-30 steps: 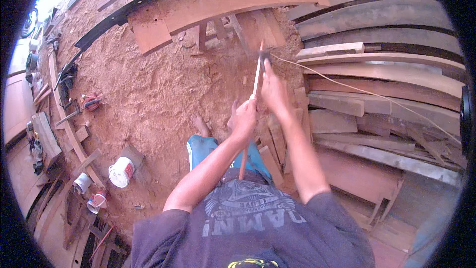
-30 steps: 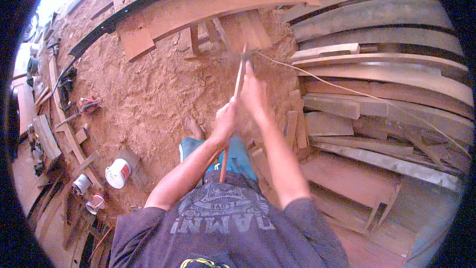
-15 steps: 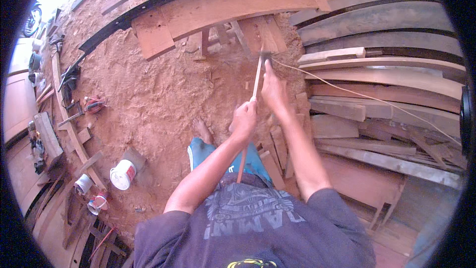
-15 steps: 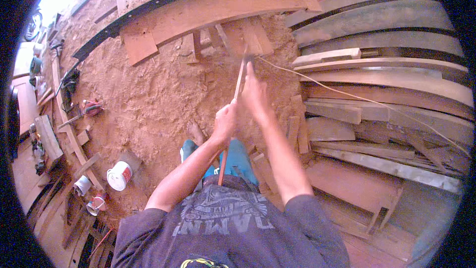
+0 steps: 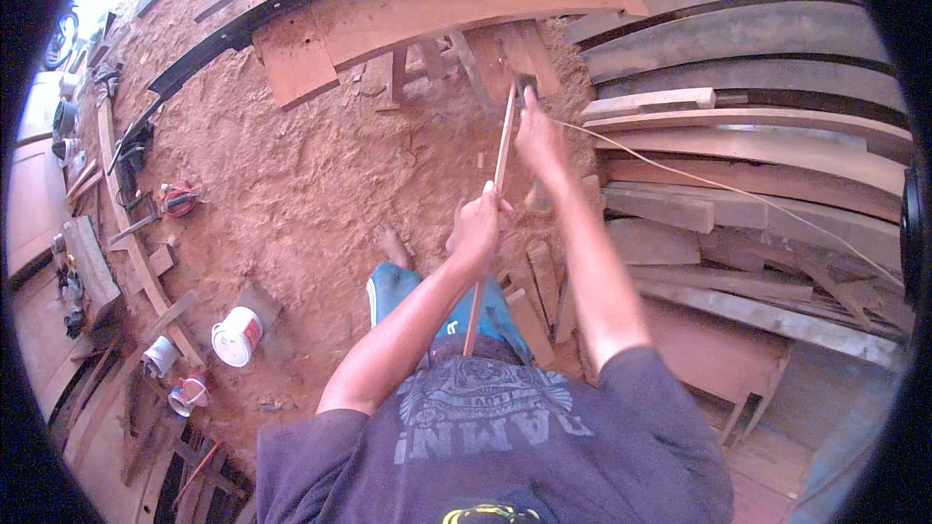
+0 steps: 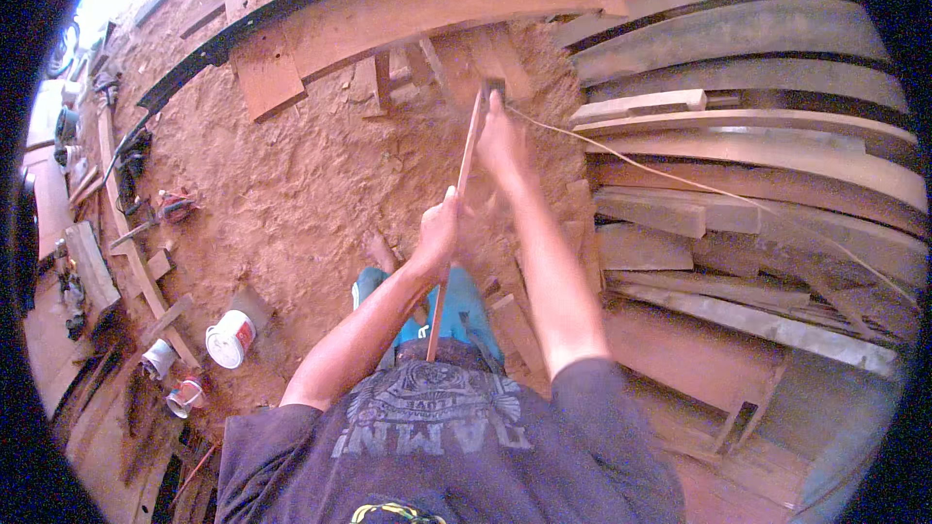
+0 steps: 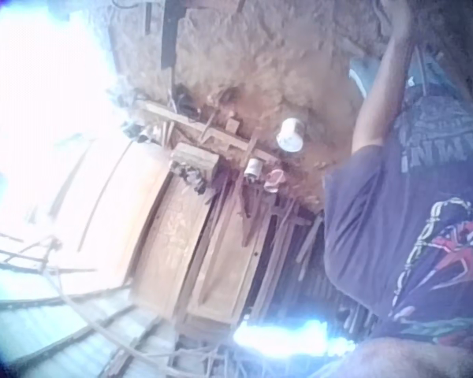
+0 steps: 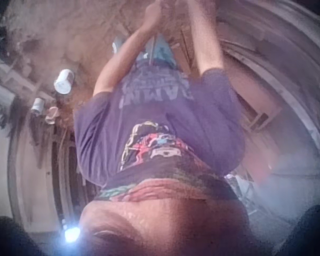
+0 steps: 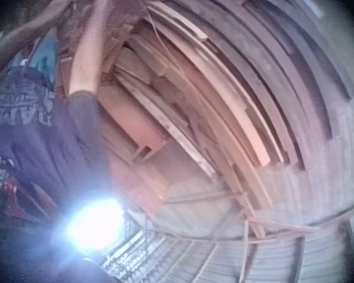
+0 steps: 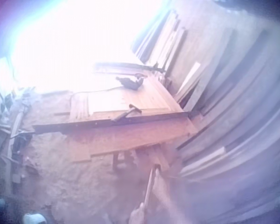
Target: The person uses a chisel and hammer to shape and smooth a thin wooden strip, repeatedly striking the chisel to remove material. The person also uses a power drill on the wooden structure.
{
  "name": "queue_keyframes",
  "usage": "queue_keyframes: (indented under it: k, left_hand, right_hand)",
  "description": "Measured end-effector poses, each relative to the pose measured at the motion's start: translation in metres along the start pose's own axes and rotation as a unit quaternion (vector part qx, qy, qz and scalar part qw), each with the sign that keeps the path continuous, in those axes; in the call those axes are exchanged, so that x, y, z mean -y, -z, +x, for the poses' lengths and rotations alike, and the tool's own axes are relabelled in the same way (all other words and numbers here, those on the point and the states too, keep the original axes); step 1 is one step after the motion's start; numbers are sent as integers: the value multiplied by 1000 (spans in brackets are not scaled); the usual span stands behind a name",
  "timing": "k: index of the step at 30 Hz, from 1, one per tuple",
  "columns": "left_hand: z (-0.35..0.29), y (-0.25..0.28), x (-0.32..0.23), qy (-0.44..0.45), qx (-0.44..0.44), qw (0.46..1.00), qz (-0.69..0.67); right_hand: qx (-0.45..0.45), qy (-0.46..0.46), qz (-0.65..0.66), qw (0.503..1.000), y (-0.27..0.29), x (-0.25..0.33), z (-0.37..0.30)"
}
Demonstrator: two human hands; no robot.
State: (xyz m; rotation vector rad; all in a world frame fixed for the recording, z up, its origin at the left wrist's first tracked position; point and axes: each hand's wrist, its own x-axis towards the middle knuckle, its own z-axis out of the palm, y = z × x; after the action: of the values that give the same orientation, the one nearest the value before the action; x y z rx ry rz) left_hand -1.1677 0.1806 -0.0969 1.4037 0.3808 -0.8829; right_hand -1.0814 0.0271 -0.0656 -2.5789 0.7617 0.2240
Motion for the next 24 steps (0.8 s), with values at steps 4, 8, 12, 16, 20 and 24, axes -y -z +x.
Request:
queue_keyframes:
  k: [4, 8, 12, 16, 20, 24]
  left_hand:
    - [4, 5, -7, 76, 14, 995, -60]
    - [4, 2, 0, 70, 29, 995, -70]
    - [8, -4, -4, 22, 15, 998, -48]
    - [13, -3, 3, 40, 14, 997, -67]
    - [15, -5, 14, 9, 26, 1000, 1]
    - [25, 1, 29, -51, -38, 996, 59]
  right_hand:
    - [29, 20, -46, 998, -1, 10, -38]
    - [9, 27, -4, 1000, -11, -2, -41]
    - [-13, 41, -33, 999, -10, 0, -24]
    - [67, 22, -67, 995, -4, 11, -62]
    - [-8, 32, -30, 999, -9, -15, 16]
    - [54, 42, -61, 996, -8, 10, -39]
